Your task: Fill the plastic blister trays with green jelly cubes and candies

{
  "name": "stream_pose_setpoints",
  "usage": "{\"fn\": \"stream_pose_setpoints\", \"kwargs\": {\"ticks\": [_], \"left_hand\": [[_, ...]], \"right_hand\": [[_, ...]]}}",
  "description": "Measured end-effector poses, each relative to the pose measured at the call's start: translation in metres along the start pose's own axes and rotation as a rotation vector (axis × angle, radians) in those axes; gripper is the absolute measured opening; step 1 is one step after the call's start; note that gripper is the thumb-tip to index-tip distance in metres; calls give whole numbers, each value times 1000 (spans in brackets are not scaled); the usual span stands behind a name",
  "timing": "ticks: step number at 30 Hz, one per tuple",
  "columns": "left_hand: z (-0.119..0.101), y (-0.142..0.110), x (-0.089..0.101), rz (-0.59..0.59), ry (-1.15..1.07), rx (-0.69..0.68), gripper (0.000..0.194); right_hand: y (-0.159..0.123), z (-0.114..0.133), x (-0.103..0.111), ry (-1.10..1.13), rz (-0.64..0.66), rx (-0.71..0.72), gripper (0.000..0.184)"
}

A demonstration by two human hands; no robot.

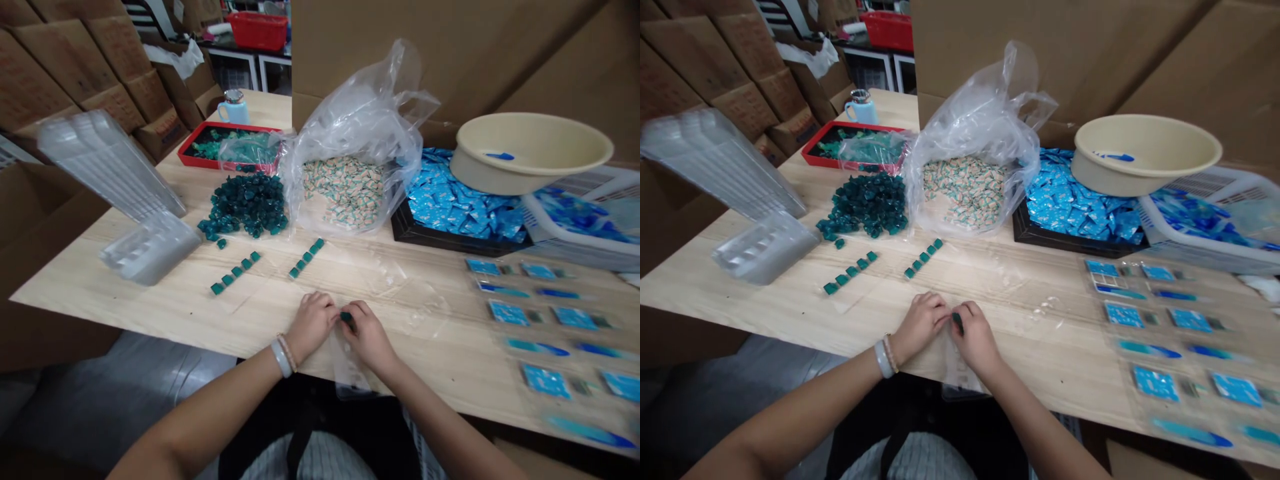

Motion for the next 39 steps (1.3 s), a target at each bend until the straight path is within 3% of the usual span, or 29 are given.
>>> {"fn": "stream_pose_setpoints", "kwargs": {"ticks": [6,12,18,20,23,28,32,36,39], "left_hand": [[-2,12,-8,25,85,-15,11],[6,20,0,135,154,-201,16],[3,13,7,240,13,-247,13],[8,5,16,236,-54,-203,12],[29,-11,34,159,-165,-19,13],[70,-41,50,33,-299,269,13],[71,-46,54,-4,-383,331,15],[68,-37,65,-47,-422,356,14],[67,-32,69,-10,-442,323,13]], "right_hand": [[-4,-6,-3,132,-104,-44,18],[-6,-8,-4,157,-115,-20,20],[-9,-6,-7,101,-98,1,25],[-10,-5,-7,78,-96,4,27],[-11,-2,-6,12,-75,0,32],[-1,18,-4,-238,-36,51,19],[20,33,-16,-309,34,153,20],[35,32,-30,-379,93,148,23],[38,29,-35,-424,117,138,30]]}}
Point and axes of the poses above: each hand's wrist, its own y-axis towards the middle knuckle, its own x-axis out of the back of the hand, z = x × y, the point moved 2 cm from there along y, towards the middle knuckle, and after that the axes turned 10 degrees about x, right-handed, at the moved point
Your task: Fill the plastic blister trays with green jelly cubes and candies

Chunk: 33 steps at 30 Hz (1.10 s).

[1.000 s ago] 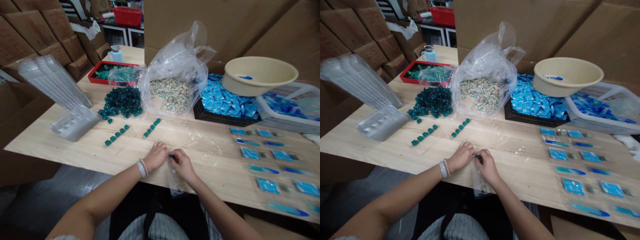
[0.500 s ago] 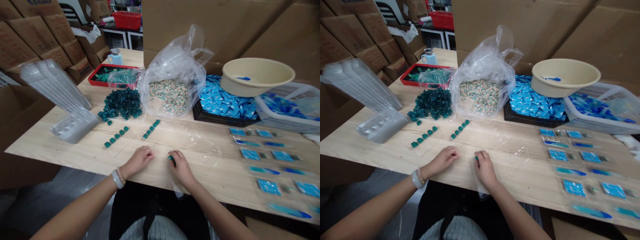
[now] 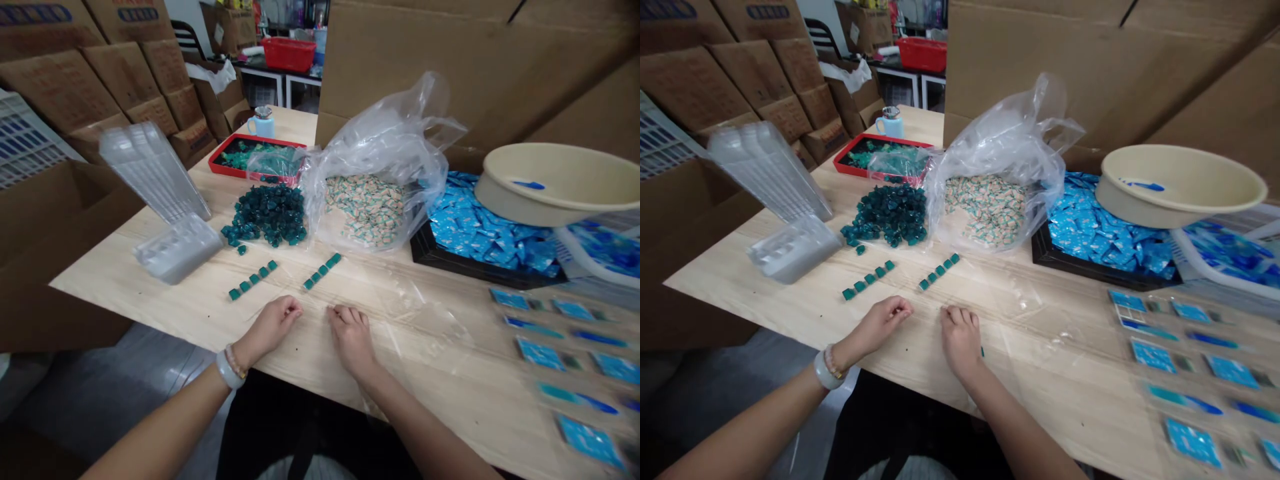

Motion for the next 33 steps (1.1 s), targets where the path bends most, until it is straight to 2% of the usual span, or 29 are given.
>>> {"fn": "stream_pose_setpoints", "kwargs": {"ticks": [2,4,9,12,15,17,19,22,28,33], "left_hand": [[-1,3,-4,71,-49,-22,12],[-1,6,-11,128,-194,14,11],[-3,14,-25,207,-1007,410,7],[-8,19,-27,202,-1299,518,5],[-9,24,-26,184,-1379,553,6],[-8,24,-26,164,-1393,568,6],[-5,22,-26,149,-1401,575,5],[-2,17,-29,120,-1438,590,6],[-6,22,-45,208,-1579,545,14],[-5,24,-49,191,-1578,585,17]], "right_hand": [[1,0,-1,-14,18,2,33],[3,0,-2,-18,31,3,34],[9,-2,-2,8,2,4,31],[20,-7,0,0,30,-29,30],[33,-13,3,-84,202,23,25],[40,-17,8,-143,309,156,24],[44,-20,14,-182,362,311,24],[47,-27,22,-205,351,414,24],[50,-32,26,-153,272,428,22],[52,-29,22,-130,263,431,17]]}}
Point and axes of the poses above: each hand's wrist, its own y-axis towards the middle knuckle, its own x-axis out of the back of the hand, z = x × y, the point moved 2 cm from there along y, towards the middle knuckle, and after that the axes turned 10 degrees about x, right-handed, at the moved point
